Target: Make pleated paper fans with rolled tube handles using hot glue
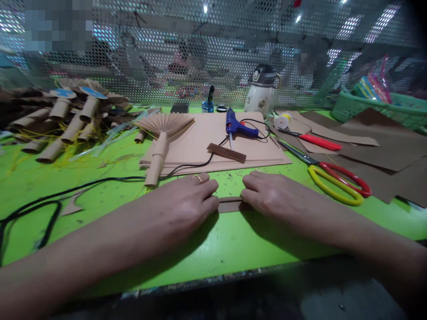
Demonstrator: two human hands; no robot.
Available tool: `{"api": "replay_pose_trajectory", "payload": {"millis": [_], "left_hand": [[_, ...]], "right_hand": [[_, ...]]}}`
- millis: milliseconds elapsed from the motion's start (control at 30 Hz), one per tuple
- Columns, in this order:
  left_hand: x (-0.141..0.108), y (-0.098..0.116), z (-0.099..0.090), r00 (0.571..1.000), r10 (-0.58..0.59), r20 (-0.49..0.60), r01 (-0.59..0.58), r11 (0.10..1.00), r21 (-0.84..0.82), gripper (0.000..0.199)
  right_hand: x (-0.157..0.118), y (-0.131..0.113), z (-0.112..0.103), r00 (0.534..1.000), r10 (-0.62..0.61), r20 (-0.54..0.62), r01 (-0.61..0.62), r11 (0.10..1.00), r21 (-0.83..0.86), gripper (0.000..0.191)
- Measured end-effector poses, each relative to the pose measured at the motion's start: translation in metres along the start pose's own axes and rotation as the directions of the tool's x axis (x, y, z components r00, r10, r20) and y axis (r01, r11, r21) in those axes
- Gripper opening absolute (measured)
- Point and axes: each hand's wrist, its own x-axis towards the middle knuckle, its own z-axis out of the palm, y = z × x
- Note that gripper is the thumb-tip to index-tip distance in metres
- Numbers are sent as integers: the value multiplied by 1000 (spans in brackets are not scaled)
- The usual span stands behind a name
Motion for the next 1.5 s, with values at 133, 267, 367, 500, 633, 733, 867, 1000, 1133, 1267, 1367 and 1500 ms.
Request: {"api": "replay_pose_trajectory", "payload": {"millis": [133,267,367,500,633,733,867,1000,1133,1267,1367,1500], "left_hand": [[8,-15,2,983,-181,-30,175,974,-145,28],[14,-19,-2,918,-382,106,392,837,-381,41],[14,-15,-2,873,-382,304,488,673,-556,46],[13,-14,1,847,-374,379,530,527,-665,46],[14,-17,4,814,-437,383,575,508,-642,37],[14,-17,7,840,-459,289,536,619,-574,32],[14,-13,11,911,-406,72,396,813,-427,21],[12,-8,13,957,-248,-153,183,919,-349,17],[12,-5,12,949,-164,-270,89,958,-272,18],[12,-7,13,946,-140,-292,87,978,-188,18],[10,-12,14,950,-153,-272,103,977,-187,19],[9,-17,13,955,-165,-247,129,980,-154,21]], "right_hand": [[4,-6,1,999,1,-49,-1,1000,-12,10],[8,-13,2,970,-43,-238,28,997,-66,15],[9,-16,3,935,-49,-352,19,996,-87,19],[10,-16,2,918,-48,-394,22,997,-70,21],[13,-14,-1,913,32,-407,15,994,110,13],[14,-12,-5,904,86,-418,26,967,255,19],[14,-9,-3,917,96,-388,20,959,284,17],[15,-4,1,896,83,-436,78,937,339,16],[17,-1,2,892,35,-451,138,928,346,15],[19,0,8,889,-27,-457,153,959,240,18],[19,2,11,882,-89,-462,141,987,81,19],[17,6,11,901,-121,-417,127,992,-14,21]]}}
